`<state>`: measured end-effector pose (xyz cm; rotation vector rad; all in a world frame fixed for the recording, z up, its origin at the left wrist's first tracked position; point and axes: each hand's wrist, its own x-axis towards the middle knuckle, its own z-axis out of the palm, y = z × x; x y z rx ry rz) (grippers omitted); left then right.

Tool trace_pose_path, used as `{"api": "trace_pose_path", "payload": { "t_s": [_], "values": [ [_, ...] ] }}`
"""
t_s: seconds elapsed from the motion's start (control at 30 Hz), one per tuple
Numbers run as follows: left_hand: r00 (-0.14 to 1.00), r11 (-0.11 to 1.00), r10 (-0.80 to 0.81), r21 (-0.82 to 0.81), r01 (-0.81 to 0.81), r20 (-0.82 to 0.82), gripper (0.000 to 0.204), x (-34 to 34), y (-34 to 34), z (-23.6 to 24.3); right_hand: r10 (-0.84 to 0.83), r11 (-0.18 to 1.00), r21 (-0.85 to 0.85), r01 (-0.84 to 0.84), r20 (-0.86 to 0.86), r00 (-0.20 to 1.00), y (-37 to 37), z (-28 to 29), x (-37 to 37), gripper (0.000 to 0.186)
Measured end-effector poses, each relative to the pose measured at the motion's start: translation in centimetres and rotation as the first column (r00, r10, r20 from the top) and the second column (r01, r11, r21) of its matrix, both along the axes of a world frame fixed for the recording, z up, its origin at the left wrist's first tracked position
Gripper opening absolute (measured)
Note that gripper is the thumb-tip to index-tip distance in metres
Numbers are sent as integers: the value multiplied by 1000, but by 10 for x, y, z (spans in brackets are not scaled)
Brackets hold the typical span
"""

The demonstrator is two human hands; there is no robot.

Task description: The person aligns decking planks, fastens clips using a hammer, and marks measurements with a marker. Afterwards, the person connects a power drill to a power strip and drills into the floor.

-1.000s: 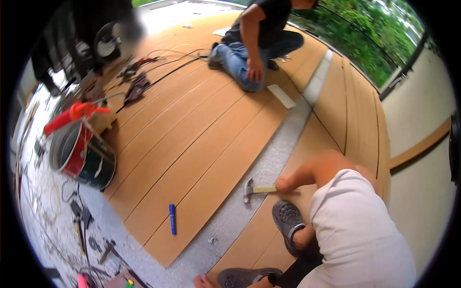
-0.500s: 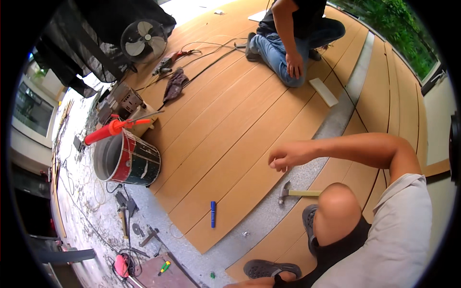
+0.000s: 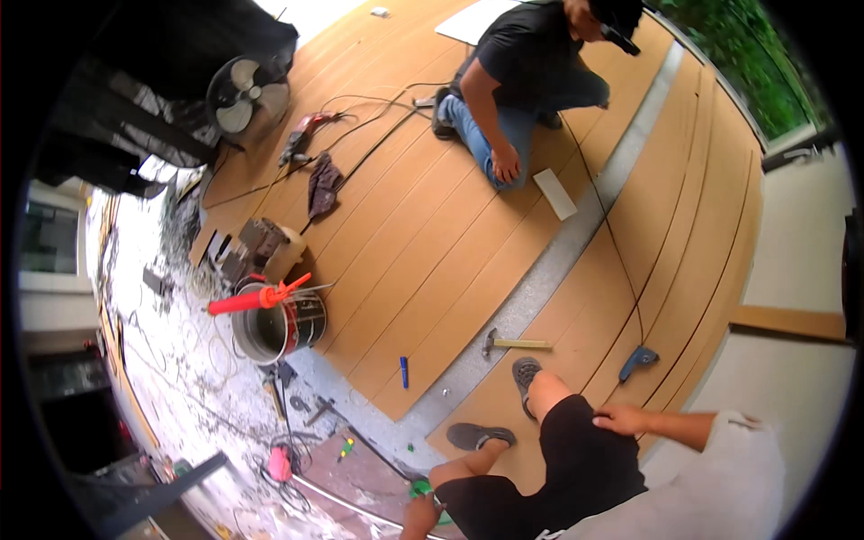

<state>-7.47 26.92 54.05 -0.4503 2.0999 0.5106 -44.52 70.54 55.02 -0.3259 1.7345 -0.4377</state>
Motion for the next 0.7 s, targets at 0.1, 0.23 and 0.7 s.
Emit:
{"api": "trace_pose_path", "payload": {
  "t_s": [0.1,0.23,0.7],
  "values": [
    [917,876,395,280,-393,52,50,-37,8,56,-266,963,29,268,-60,962,43,90,10,49],
    [839,821,532,314,-476,-118,43,-127,29,128,-386,913,79,401,-156,909,101,92,-38,33],
    [491,569,821,343,-747,-292,57,-316,-78,111,-467,880,-77,468,-319,825,-198,176,-439,31]
  ]
}}
